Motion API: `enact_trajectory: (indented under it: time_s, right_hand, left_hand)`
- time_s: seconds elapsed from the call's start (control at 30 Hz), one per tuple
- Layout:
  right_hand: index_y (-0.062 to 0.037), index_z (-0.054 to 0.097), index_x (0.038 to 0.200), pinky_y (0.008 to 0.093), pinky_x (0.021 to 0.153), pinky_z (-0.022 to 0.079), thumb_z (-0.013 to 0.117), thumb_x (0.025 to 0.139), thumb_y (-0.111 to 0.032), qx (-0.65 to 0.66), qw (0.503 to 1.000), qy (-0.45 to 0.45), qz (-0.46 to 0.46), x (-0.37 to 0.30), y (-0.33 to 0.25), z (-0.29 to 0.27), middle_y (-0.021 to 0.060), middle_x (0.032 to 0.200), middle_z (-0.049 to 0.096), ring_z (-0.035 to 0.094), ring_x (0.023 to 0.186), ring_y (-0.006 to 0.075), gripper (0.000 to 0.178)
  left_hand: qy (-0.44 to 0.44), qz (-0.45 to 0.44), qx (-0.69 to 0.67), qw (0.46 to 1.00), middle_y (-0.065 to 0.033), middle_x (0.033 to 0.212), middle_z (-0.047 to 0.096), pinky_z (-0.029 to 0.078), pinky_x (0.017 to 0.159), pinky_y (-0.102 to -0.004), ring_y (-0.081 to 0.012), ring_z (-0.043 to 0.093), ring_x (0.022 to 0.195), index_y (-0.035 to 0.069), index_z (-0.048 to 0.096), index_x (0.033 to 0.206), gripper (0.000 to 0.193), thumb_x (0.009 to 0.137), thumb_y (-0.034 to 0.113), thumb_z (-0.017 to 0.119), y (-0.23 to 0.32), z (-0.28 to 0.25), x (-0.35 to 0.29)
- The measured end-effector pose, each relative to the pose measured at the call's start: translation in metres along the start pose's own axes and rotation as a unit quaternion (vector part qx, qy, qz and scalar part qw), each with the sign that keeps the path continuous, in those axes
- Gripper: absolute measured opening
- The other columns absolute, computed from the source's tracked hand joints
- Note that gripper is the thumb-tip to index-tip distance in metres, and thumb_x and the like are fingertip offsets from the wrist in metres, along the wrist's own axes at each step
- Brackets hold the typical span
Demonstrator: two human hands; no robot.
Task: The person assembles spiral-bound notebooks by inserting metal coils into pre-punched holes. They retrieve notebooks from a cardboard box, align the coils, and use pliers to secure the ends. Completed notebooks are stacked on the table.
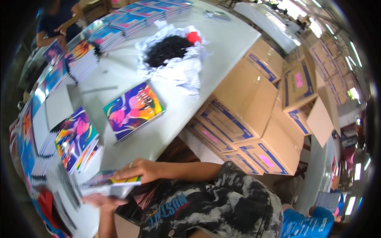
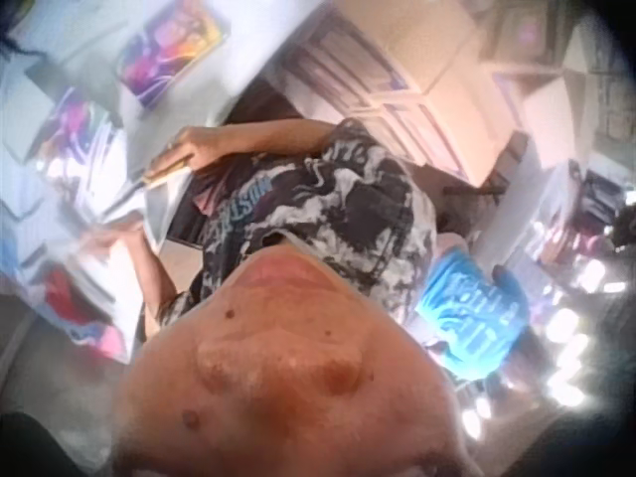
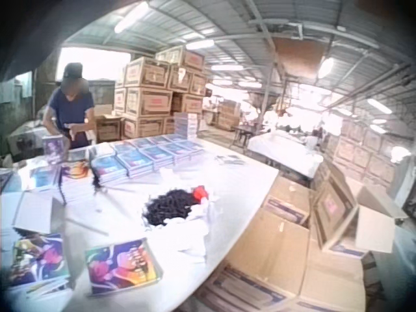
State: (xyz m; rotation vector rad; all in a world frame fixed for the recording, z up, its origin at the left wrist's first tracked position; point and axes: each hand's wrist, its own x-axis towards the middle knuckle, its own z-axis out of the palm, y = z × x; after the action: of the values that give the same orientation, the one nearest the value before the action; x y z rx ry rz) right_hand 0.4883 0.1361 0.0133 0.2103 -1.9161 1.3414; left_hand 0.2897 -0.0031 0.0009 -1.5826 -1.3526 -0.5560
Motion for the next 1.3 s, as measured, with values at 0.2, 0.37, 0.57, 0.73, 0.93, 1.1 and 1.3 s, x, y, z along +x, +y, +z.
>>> enact_trajectory:
  time_s: [0.2, 0.37, 0.57, 0.73, 0.93, 1.1, 1.3]
  right_hand:
    - [-0.0084, 0.056, 0.118, 0.035, 0.09, 0.045, 0.056, 0.062, 0.007, -0.028, 1.0, 0.002, -0.008, 0.001, -0.008, 0.004, 0.0103, 0.117, 0.058, 0.058, 0.103, 0.0261, 0.058]
    - [-0.0083, 0.057, 0.118, 0.0352, 0.088, 0.046, 0.056, 0.063, 0.006, -0.03, 0.999, -0.03, -0.011, -0.001, -0.006, 0.009, 0.0117, 0.116, 0.058, 0.058, 0.103, 0.0279, 0.056]
    - [-0.0062, 0.053, 0.122, 0.0358, 0.086, 0.047, 0.059, 0.062, 0.006, -0.036, 0.999, 0.001, 0.005, 0.007, -0.003, 0.004, 0.0132, 0.117, 0.057, 0.058, 0.102, 0.0282, 0.062]
    - [-0.0084, 0.055, 0.119, 0.037, 0.083, 0.049, 0.063, 0.066, 0.002, -0.061, 0.99, -0.027, 0.122, -0.003, 0.004, 0.033, 0.0128, 0.115, 0.059, 0.061, 0.097, 0.0267, 0.054]
    - [-0.0122, 0.056, 0.118, 0.0341, 0.068, 0.052, 0.068, 0.069, -0.01, -0.122, 0.99, 0.055, -0.049, 0.007, 0.008, 0.027, 0.0105, 0.103, 0.064, 0.064, 0.081, 0.0266, 0.05]
    - [-0.0059, 0.055, 0.117, 0.0328, 0.071, 0.052, 0.071, 0.068, -0.01, -0.067, 0.994, 0.068, 0.061, 0.014, 0.001, 0.019, 0.0129, 0.105, 0.063, 0.064, 0.087, 0.027, 0.051]
    - [-0.0042, 0.054, 0.117, 0.0328, 0.074, 0.051, 0.065, 0.07, -0.004, -0.1, 0.995, 0.027, 0.007, 0.016, 0.003, 0.023, 0.013, 0.106, 0.062, 0.063, 0.091, 0.0275, 0.048]
  left_hand:
    - [-0.08, -0.033, -0.066, 0.994, -0.0247, 0.142, 0.01, 0.014, 0.102, -0.0619, -0.0434, 0.013, 0.131, -0.007, 0.021, 0.135, 0.09, 0.082, 0.066, 0.032, 0.011, 0.004, -0.03]
    - [0.077, -0.152, -0.06, 0.983, -0.0271, 0.141, 0.009, 0.013, 0.104, -0.058, -0.0432, 0.011, 0.131, -0.01, 0.021, 0.133, 0.088, 0.083, 0.06, 0.036, -0.023, -0.012, 0.023]
    - [-0.056, -0.037, -0.075, 0.995, -0.0273, 0.136, 0.018, 0.015, 0.104, -0.0536, -0.0395, 0.017, 0.129, -0.012, 0.021, 0.131, 0.084, 0.085, 0.056, 0.037, 0.018, -0.002, -0.062]
    - [-0.049, -0.119, -0.135, 0.982, -0.0275, 0.133, 0.025, 0.018, 0.105, -0.0499, -0.0364, 0.022, 0.127, -0.013, 0.021, 0.13, 0.081, 0.087, 0.053, 0.037, 0.028, -0.006, 0.001]
    - [0.133, -0.225, -0.234, 0.937, -0.0277, 0.128, 0.034, 0.021, 0.105, -0.0456, -0.0327, 0.028, 0.126, -0.015, 0.021, 0.129, 0.077, 0.089, 0.049, 0.038, -0.014, 0.011, 0.024]
    - [-0.118, 0.055, -0.251, 0.959, -0.0285, 0.121, 0.042, 0.025, 0.095, -0.0587, -0.0413, 0.033, 0.12, -0.01, 0.03, 0.13, 0.103, 0.068, 0.069, 0.053, 0.056, -0.007, 0.028]
    - [-0.079, -0.108, -0.35, 0.927, -0.0315, 0.125, 0.034, 0.025, 0.093, -0.0625, -0.0468, 0.029, 0.122, -0.004, 0.021, 0.136, 0.103, 0.069, 0.067, 0.056, 0.058, 0.001, 0.037]
